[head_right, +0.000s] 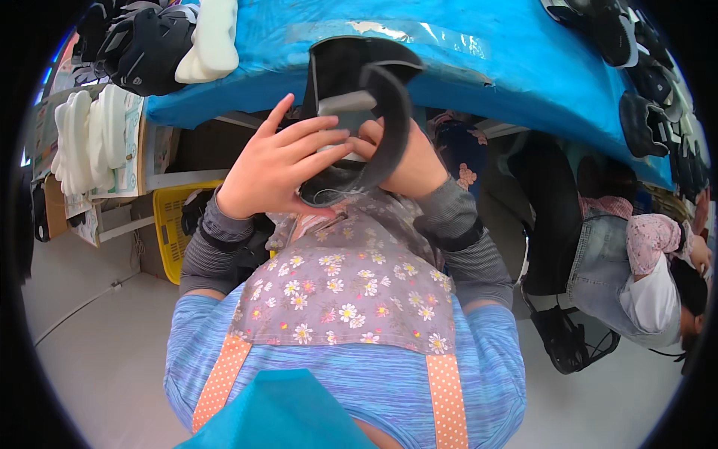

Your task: The person assembles a shoe upper by inserting and fitting a white foam padding piece into the interior of a black textile shoe component, aligning the edges by hand.

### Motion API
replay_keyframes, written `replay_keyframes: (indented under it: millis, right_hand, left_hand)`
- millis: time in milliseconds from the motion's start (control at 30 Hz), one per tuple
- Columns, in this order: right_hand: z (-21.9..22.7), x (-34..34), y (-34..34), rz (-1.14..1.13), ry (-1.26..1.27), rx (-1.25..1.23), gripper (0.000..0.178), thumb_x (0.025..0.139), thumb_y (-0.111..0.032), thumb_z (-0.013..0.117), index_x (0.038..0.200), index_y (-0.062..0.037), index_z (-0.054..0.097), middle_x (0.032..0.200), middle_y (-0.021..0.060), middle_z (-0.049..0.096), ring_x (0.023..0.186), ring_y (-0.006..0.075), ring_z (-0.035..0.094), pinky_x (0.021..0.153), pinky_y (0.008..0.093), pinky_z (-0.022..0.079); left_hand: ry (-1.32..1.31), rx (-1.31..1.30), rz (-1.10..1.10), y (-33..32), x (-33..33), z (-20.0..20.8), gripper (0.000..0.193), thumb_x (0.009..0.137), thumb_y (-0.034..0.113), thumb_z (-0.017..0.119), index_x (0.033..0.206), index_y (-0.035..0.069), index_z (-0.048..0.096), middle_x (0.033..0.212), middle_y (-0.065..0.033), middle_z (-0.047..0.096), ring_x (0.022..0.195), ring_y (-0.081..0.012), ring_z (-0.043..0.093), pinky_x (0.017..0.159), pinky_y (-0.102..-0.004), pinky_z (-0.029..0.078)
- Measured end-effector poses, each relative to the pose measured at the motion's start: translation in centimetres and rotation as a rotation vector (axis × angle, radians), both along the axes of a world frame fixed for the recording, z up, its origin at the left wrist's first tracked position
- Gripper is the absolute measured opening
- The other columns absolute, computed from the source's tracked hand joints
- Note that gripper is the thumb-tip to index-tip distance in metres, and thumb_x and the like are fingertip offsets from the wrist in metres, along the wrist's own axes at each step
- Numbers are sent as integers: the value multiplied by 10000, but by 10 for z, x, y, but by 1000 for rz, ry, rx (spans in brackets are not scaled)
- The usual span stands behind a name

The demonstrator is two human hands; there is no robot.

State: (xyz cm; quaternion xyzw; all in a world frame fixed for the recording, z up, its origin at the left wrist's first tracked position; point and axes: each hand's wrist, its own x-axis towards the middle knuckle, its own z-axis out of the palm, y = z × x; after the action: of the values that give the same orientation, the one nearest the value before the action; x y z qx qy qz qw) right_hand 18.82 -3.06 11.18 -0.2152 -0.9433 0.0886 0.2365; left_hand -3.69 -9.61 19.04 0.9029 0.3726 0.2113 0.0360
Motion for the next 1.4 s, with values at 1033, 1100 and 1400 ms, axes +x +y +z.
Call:
replay_keyframes:
  millis: [1033,1100,1400]
  right_hand:
    - [-28,-4,-5,-131,397,-261,257,710,-50,747,957,-29,682,936,133,623,891,350,615,774,419,506]
    - [-23,-6,-5,-186,407,-464,215,738,-46,736,946,-30,686,925,138,625,906,347,619,778,406,506]
    - [-47,-10,18,-392,394,-1077,176,845,-146,681,962,-20,717,765,123,698,671,222,653,663,330,500]
  left_hand:
    - [-382,-30,273,13,1,-102,426,582,68,768,990,20,655,899,-134,674,897,-326,651,899,-410,502]
    - [-431,-38,289,17,9,-98,370,619,80,769,974,38,673,882,-132,683,865,-333,656,856,-409,514]
    - [-522,-543,634,34,30,-90,251,806,279,712,941,67,714,854,-164,702,829,-373,668,705,-415,527]
